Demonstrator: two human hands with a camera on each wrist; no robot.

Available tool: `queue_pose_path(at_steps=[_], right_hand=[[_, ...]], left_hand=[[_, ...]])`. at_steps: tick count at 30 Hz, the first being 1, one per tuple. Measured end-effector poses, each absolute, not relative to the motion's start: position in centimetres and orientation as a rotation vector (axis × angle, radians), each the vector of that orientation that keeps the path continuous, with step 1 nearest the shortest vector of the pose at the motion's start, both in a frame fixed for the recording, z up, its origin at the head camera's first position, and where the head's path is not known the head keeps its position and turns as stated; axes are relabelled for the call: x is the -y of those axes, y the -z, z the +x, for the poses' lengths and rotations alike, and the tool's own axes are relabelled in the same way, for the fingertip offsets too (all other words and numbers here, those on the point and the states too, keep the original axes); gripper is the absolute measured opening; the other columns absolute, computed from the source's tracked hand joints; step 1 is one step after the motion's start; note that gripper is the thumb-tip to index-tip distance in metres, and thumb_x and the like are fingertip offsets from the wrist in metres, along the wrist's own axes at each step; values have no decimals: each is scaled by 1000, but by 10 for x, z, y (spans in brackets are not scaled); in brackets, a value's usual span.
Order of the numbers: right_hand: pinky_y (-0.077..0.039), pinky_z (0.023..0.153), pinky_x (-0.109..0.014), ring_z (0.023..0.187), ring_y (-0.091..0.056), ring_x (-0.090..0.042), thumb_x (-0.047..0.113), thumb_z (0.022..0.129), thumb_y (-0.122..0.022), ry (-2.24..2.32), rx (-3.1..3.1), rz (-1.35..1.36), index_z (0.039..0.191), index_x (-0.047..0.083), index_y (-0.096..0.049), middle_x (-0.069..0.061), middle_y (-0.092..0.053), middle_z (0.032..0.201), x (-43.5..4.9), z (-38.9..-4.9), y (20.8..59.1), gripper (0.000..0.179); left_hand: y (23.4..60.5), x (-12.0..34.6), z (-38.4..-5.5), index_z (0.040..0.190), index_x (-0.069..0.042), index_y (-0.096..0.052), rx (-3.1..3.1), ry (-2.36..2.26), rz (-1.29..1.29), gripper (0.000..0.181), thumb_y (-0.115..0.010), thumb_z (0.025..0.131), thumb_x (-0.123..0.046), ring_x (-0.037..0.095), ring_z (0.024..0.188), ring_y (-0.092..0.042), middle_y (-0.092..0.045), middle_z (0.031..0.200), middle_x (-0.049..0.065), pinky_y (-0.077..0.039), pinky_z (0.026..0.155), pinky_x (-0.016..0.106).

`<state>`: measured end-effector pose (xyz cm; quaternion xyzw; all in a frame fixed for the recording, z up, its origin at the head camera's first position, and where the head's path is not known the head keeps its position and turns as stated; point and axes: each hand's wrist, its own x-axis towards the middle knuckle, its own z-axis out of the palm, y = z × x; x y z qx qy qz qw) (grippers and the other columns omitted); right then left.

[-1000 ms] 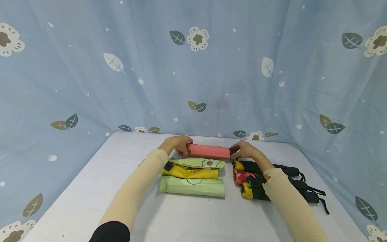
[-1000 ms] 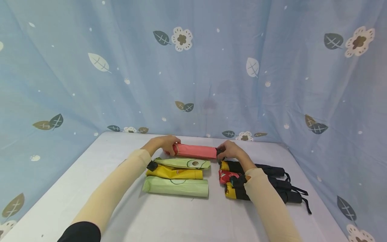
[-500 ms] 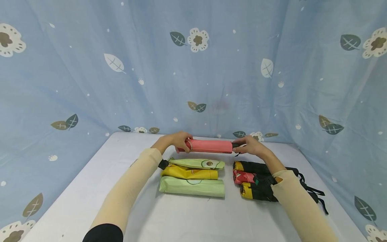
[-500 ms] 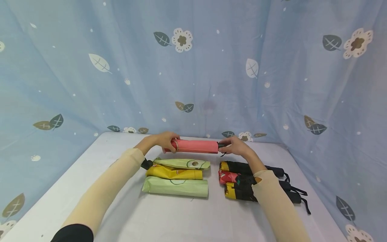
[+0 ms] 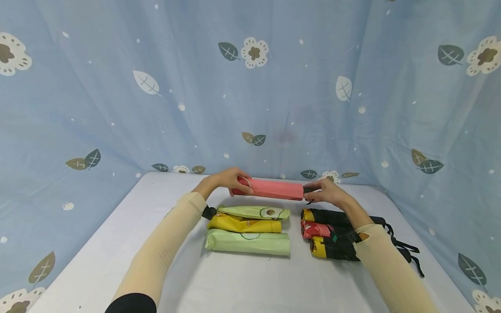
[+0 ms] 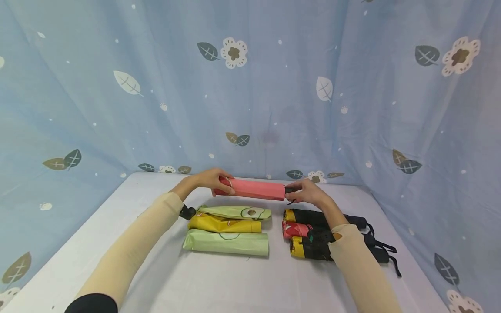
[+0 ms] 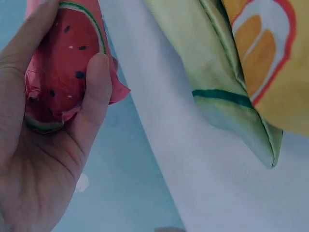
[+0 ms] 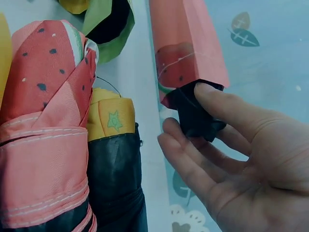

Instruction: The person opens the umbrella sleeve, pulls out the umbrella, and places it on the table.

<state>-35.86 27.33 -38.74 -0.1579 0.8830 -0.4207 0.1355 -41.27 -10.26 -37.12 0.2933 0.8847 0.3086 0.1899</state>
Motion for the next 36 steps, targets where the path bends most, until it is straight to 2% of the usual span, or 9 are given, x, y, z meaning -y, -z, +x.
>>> queue_pose_path(at_steps=[5,9,14,17,21,24,27,32,36], right_hand=[[-55,92,-48,107,-66,-40,19,96,-65,1298,-2486,-448,142,-8,-45,-31,-63,119,-276,-357,387,57],[-54,93,-49,105,-66,-39,20,96,-65,1296,-2474,-448,143,-8,-43,-33,-63,119,-276,-355,386,59],[-55,92,-47,103,-67,-37,21,96,-64,1287,-2467,-431,143,-7,-43,-33,-62,120,-275,-356,389,58],[-55,92,-45,99,-68,-32,22,97,-63,1302,-2444,-403,145,-5,-42,-34,-61,121,-275,-356,392,59],[-55,93,-41,100,-66,-29,26,98,-61,1368,-2364,-389,145,-4,-42,-35,-58,121,-275,-358,393,59],[-55,92,-39,100,-65,-30,26,98,-61,1422,-2301,-389,143,-6,-44,-35,-56,121,-275,-359,393,58],[-56,92,-39,97,-66,-26,26,97,-62,1441,-2291,-383,142,-6,-45,-35,-57,121,-276,-359,394,58],[-55,94,-42,95,-69,-22,25,96,-65,1484,-2317,-345,144,-6,-42,-31,-63,118,-279,-358,397,62],[-55,93,-41,94,-71,-21,25,94,-68,1530,-2317,-342,145,-5,-43,-27,-66,118,-281,-356,396,64]], left_hand=[[372,104,-417,133,-15,-63,-2448,-903,860,47,-66,93,-40,22,54,-65,-71,106,10,-55,72,60],[374,106,-420,126,-20,-69,-2419,-941,849,35,-55,100,-39,18,53,-62,-70,98,10,-55,70,61],[373,106,-418,123,-16,-70,-2409,-964,862,33,-53,102,-35,20,52,-61,-69,88,12,-58,54,41],[374,106,-417,122,-15,-71,-2409,-974,871,33,-53,102,-34,21,52,-61,-67,85,12,-56,50,33],[374,108,-417,123,-17,-70,-2394,-991,870,33,-53,102,-35,20,55,-61,-68,94,11,-58,61,49],[373,109,-419,122,-17,-71,-2376,-1006,877,32,-53,102,-35,19,57,-61,-68,101,11,-58,63,52],[374,110,-420,117,-16,-73,-2368,-1015,888,31,-53,102,-35,19,58,-62,-67,104,13,-58,61,49],[377,111,-417,121,-16,-71,-2355,-1034,899,33,-52,102,-34,20,58,-64,-69,113,15,-54,69,60],[380,112,-412,124,-16,-69,-2340,-1064,896,33,-52,102,-34,19,54,-63,-70,105,15,-53,71,63]])
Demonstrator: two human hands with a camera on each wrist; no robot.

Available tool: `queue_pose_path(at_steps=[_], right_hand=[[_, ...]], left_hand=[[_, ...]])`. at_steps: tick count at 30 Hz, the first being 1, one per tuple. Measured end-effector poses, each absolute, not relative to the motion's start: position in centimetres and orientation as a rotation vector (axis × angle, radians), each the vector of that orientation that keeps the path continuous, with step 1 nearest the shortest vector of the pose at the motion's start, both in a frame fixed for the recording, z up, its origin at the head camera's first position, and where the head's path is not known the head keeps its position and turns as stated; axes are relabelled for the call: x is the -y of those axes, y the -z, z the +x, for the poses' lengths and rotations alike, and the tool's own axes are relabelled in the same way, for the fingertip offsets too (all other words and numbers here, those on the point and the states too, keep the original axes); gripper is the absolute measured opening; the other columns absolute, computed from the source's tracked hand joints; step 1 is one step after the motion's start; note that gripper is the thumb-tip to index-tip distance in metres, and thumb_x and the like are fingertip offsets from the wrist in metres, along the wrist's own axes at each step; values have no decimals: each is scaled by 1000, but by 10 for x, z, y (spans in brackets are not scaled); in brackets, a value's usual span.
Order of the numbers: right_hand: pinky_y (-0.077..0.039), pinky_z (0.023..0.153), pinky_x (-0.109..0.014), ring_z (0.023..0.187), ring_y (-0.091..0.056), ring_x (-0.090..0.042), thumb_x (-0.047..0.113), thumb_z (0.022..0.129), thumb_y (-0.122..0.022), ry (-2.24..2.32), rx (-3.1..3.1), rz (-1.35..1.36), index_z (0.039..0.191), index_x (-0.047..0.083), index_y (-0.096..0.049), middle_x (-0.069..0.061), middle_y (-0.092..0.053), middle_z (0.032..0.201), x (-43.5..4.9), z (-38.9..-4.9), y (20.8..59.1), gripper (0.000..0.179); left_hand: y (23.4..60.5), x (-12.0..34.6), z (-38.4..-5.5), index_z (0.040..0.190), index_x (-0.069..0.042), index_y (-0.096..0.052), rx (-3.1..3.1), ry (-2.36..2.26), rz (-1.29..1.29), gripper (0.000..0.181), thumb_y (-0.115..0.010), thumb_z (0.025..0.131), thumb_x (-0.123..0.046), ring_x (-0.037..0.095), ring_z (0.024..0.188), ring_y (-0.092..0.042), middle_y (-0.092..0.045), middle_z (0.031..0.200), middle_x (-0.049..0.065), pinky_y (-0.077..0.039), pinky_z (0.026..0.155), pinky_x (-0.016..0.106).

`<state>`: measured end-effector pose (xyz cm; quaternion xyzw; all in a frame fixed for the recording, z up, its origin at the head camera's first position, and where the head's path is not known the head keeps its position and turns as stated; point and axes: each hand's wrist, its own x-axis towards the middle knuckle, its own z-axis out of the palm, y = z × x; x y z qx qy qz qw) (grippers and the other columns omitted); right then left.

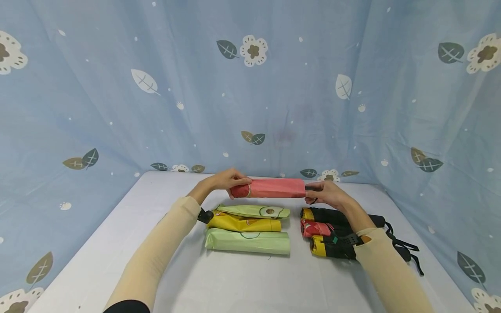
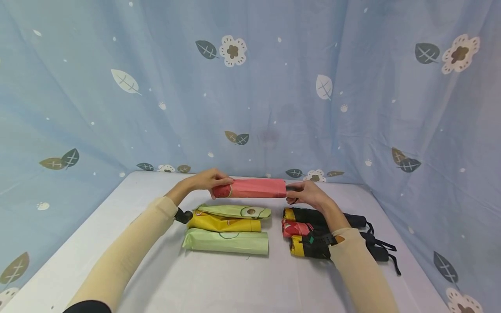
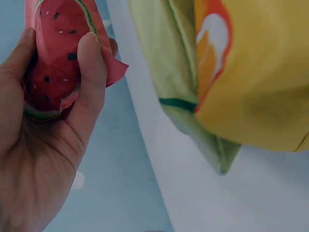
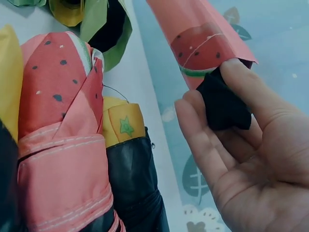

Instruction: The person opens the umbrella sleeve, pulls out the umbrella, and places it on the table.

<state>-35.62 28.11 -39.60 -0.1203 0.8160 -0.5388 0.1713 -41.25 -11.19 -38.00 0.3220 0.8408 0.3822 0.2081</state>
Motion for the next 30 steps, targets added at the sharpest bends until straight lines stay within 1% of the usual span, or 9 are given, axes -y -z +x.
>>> queue_pose_path(at_steps=[3,8,12,16,19,25,26,28,30], right_hand=[[-57,90,-38,94,-71,-20,26,92,-69,1552,-2317,-358,144,-5,-44,-22,-69,114,-282,-354,395,65],[-58,86,-36,91,-72,-18,26,91,-71,1586,-2325,-371,143,-4,-46,-12,-73,106,-282,-351,395,65],[-58,86,-36,90,-73,-17,27,91,-70,1594,-2347,-399,143,-2,-47,-15,-74,107,-283,-350,394,64],[-58,85,-36,91,-73,-17,26,93,-68,1609,-2372,-452,145,-2,-45,-20,-72,112,-285,-350,392,63],[-58,84,-34,91,-73,-17,25,93,-69,1651,-2375,-441,144,-1,-46,-19,-71,115,-286,-350,393,62],[-58,86,-32,94,-73,-16,28,90,-71,1657,-2357,-388,144,3,-48,-14,-72,116,-286,-348,403,64],[-58,86,-33,94,-73,-16,29,90,-71,1654,-2363,-390,144,3,-48,-14,-72,115,-287,-347,404,64],[-58,86,-34,94,-73,-16,28,90,-71,1672,-2369,-387,143,2,-49,-14,-73,113,-288,-347,405,63],[-58,85,-33,93,-73,-16,29,90,-71,1682,-2383,-387,143,2,-49,-14,-74,110,-289,-346,404,62]], left_hand=[[380,112,-409,123,-16,-70,-2324,-1088,895,33,-52,102,-33,18,52,-62,-70,97,14,-52,71,64],[381,113,-406,123,-15,-71,-2307,-1113,892,31,-52,103,-30,17,50,-59,-70,101,12,-52,70,65],[382,112,-407,123,-16,-71,-2309,-1126,874,32,-53,102,-33,16,52,-60,-69,109,14,-52,70,65],[383,113,-409,127,-20,-68,-2326,-1171,875,34,-58,99,-37,16,55,-61,-68,125,11,-53,70,63],[385,114,-410,127,-21,-68,-2320,-1220,888,34,-59,98,-36,16,56,-60,-67,127,11,-55,69,61],[390,115,-408,121,-18,-72,-2293,-1214,902,29,-57,100,-31,16,53,-56,-71,113,12,-58,64,51],[390,115,-408,122,-17,-72,-2291,-1211,910,29,-56,101,-31,18,53,-56,-72,106,14,-57,64,51],[391,113,-409,123,-17,-71,-2287,-1227,912,30,-56,101,-30,20,54,-58,-72,108,10,-57,67,56],[390,112,-409,126,-15,-69,-2292,-1243,915,32,-56,101,-29,21,55,-59,-72,98,12,-56,69,58]])
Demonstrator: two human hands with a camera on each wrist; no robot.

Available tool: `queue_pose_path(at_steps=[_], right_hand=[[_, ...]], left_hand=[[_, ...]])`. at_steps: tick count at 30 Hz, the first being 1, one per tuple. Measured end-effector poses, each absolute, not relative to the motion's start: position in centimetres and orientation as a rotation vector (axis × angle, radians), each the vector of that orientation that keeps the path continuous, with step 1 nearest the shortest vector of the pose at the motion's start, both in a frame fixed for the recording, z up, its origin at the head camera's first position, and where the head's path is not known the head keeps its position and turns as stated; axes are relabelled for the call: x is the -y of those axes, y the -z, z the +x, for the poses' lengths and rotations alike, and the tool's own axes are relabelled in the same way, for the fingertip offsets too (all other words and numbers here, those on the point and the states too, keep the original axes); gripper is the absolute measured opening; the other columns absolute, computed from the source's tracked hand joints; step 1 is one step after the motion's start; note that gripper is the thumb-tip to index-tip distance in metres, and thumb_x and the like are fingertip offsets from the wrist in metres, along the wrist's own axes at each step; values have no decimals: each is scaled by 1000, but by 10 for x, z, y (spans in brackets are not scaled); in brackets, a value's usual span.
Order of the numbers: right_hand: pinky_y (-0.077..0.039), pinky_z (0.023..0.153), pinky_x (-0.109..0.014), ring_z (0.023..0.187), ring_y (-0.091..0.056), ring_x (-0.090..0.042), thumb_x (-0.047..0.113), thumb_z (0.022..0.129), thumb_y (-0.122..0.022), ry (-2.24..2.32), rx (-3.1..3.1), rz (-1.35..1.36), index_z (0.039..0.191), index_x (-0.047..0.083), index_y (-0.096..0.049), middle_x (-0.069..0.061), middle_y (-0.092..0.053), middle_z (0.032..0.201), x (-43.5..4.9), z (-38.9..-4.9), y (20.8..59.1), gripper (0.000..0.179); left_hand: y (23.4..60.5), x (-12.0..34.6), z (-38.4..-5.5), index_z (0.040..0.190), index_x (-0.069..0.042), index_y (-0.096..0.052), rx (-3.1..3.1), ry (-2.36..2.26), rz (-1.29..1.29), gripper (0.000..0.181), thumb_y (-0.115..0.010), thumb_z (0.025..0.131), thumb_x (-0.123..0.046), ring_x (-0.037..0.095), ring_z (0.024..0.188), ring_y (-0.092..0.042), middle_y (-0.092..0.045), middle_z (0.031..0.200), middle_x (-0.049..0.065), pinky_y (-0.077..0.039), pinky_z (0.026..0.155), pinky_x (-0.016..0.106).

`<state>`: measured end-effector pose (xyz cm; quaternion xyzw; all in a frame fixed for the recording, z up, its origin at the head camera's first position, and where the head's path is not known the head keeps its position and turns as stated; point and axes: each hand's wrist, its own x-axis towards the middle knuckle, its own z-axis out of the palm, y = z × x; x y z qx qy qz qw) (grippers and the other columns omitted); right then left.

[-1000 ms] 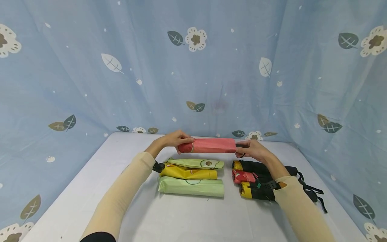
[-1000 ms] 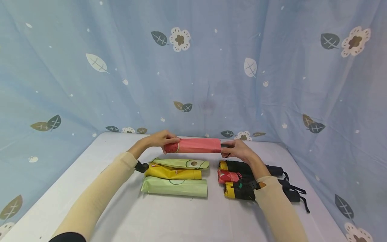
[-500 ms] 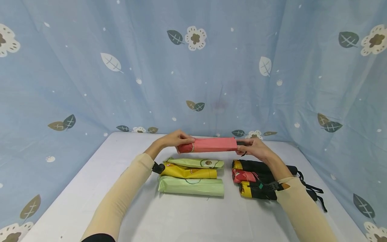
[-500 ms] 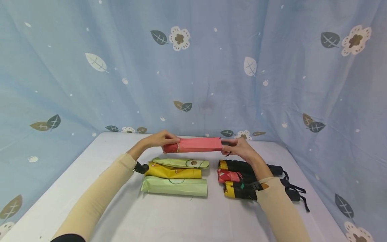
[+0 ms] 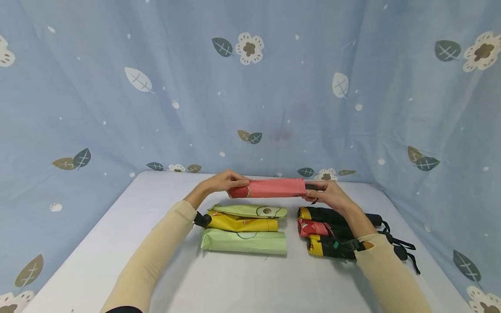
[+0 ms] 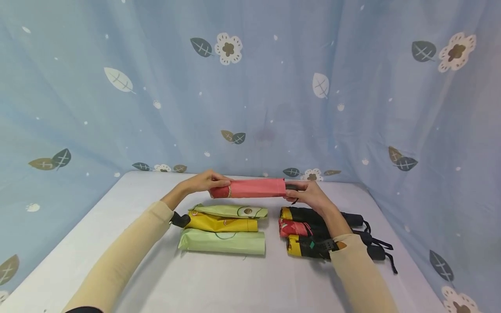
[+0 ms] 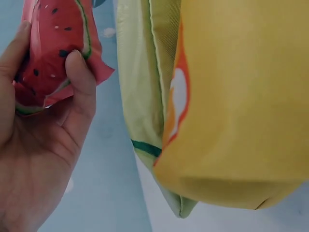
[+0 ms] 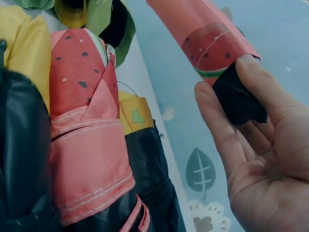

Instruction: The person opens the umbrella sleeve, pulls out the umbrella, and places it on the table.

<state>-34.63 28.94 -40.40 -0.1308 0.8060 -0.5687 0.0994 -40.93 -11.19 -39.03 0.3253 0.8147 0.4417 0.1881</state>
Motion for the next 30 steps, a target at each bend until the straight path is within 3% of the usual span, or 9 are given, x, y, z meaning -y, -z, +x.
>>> queue_pose_path(at_steps=[2,4,11,18,21,25,30], right_hand=[[-58,84,-32,94,-73,-17,30,90,-71,1684,-2393,-382,142,3,-50,-13,-74,109,-289,-346,402,63],[-58,84,-31,96,-73,-18,31,90,-71,1688,-2390,-370,143,3,-50,-12,-74,109,-289,-347,401,63],[-58,80,-32,98,-73,-23,30,88,-72,1719,-2384,-331,141,5,-52,-9,-76,105,-288,-346,397,62],[-57,85,-37,98,-73,-23,31,90,-71,1741,-2389,-355,141,3,-51,-11,-74,110,-290,-345,398,62],[-58,84,-35,98,-73,-21,30,90,-70,1762,-2374,-364,142,2,-51,-6,-75,109,-292,-344,399,61],[-58,83,-32,97,-73,-21,29,91,-70,1795,-2363,-363,142,1,-50,-3,-74,108,-295,-344,402,62],[-57,87,-36,99,-73,-22,32,90,-71,1783,-2395,-332,143,1,-49,-8,-72,113,-299,-341,401,64]], left_hand=[[389,112,-409,127,-13,-68,-2301,-1255,913,33,-56,101,-28,21,54,-59,-71,89,16,-55,70,60],[387,112,-409,128,-13,-67,-2306,-1263,905,33,-56,101,-27,18,54,-60,-72,91,16,-55,71,62],[386,111,-407,129,-10,-66,-2303,-1264,903,33,-55,101,-25,19,61,-66,-65,129,16,-52,73,65],[382,108,-405,129,-12,-66,-2300,-1262,889,33,-58,100,-26,20,61,-67,-64,131,16,-54,70,63],[382,105,-404,131,-16,-65,-2356,-1207,904,38,-65,95,-30,15,66,-65,-65,129,14,-59,67,48],[383,105,-404,133,-19,-63,-2449,-1115,940,49,-74,88,-34,12,80,-62,-70,120,7,-55,71,30],[386,108,-405,129,-6,-65,-2304,-1266,908,38,-65,95,-24,21,77,-71,-72,110,16,-55,83,56]])
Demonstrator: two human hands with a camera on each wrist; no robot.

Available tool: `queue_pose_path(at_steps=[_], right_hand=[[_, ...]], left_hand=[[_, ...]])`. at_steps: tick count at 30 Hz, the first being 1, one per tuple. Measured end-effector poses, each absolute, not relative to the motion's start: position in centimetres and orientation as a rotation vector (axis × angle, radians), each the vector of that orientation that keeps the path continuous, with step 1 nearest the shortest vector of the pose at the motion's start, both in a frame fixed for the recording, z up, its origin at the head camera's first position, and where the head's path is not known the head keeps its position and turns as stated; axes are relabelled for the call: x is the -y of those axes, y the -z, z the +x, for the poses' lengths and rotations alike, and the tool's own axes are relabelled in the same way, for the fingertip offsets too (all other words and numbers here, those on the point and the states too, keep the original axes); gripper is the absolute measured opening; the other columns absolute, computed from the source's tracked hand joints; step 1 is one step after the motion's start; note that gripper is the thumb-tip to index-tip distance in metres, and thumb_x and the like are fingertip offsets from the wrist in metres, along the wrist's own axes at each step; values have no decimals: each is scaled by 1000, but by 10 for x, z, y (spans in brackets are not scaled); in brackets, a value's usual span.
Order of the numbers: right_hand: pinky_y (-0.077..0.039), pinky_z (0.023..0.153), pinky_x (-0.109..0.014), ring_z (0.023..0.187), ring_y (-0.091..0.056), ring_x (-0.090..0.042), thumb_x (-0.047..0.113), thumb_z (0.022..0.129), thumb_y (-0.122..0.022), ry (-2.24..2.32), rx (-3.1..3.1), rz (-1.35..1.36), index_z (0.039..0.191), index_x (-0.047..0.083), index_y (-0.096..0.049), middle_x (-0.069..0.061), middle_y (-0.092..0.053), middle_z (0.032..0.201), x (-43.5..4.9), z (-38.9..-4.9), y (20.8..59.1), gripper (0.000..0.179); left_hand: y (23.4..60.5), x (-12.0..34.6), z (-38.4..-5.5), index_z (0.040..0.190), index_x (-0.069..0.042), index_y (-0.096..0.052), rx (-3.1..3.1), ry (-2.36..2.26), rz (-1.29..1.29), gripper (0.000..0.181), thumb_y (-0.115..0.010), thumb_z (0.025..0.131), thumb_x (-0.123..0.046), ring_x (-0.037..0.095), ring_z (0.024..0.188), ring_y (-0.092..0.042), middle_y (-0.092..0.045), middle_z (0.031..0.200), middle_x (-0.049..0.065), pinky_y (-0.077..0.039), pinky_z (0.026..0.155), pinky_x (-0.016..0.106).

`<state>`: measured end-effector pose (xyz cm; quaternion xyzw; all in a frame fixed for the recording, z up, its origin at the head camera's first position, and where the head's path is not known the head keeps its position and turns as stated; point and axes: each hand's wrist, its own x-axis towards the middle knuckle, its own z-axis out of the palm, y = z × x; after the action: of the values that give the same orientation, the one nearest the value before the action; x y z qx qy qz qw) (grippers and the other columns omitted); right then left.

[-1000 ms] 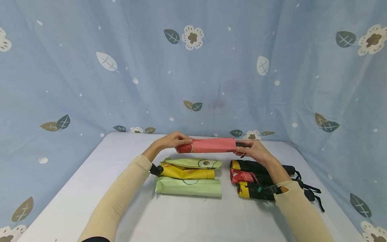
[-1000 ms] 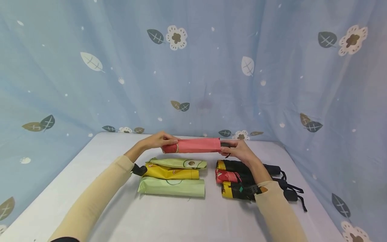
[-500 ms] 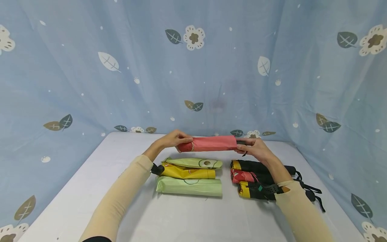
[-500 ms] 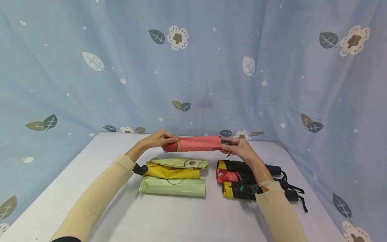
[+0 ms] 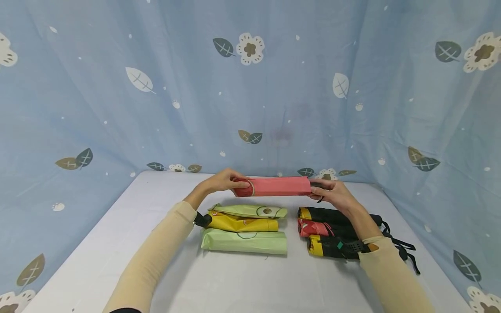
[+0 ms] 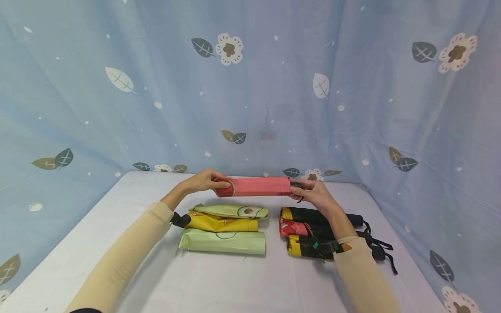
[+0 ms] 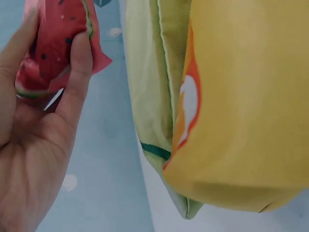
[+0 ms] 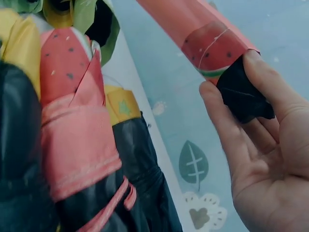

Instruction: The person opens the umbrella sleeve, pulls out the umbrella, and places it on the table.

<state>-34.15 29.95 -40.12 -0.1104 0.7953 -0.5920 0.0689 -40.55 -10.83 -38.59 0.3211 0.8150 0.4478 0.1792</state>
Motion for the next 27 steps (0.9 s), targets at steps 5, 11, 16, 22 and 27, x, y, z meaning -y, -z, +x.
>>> queue_pose_path(at_steps=[5,11,16,22,27], right_hand=[[-57,88,-42,103,-71,-31,36,88,-73,1731,-2444,-305,140,5,-54,-7,-74,108,-299,-341,401,63],[-57,87,-41,97,-73,-23,36,87,-73,1727,-2430,-291,140,6,-54,-6,-74,106,-297,-340,400,63],[-53,93,-51,98,-73,-20,40,87,-73,1689,-2492,-277,139,7,-56,-12,-73,112,-295,-339,399,64],[-56,88,-39,105,-71,-28,46,87,-72,1608,-2587,-278,138,13,-57,-14,-72,116,-303,-338,400,63],[-55,86,-34,101,-72,-19,44,90,-68,1638,-2596,-257,140,12,-55,1,-74,108,-326,-334,401,61]], left_hand=[[390,112,-407,124,1,-66,-2170,-1358,913,32,-56,101,-18,23,70,-72,-71,112,22,-48,84,67],[393,115,-409,124,0,-67,-2202,-1358,911,32,-57,100,-18,24,71,-72,-72,108,21,-49,83,67],[394,115,-408,123,1,-67,-2246,-1360,894,31,-57,100,-18,24,75,-73,-73,102,22,-53,80,62],[394,118,-410,125,1,-66,-2263,-1352,920,35,-56,101,-22,24,80,-73,-72,105,22,-53,82,61],[394,143,-411,124,1,-66,-2337,-1382,859,32,-54,101,-18,26,85,-73,-68,117,25,-58,78,50]])
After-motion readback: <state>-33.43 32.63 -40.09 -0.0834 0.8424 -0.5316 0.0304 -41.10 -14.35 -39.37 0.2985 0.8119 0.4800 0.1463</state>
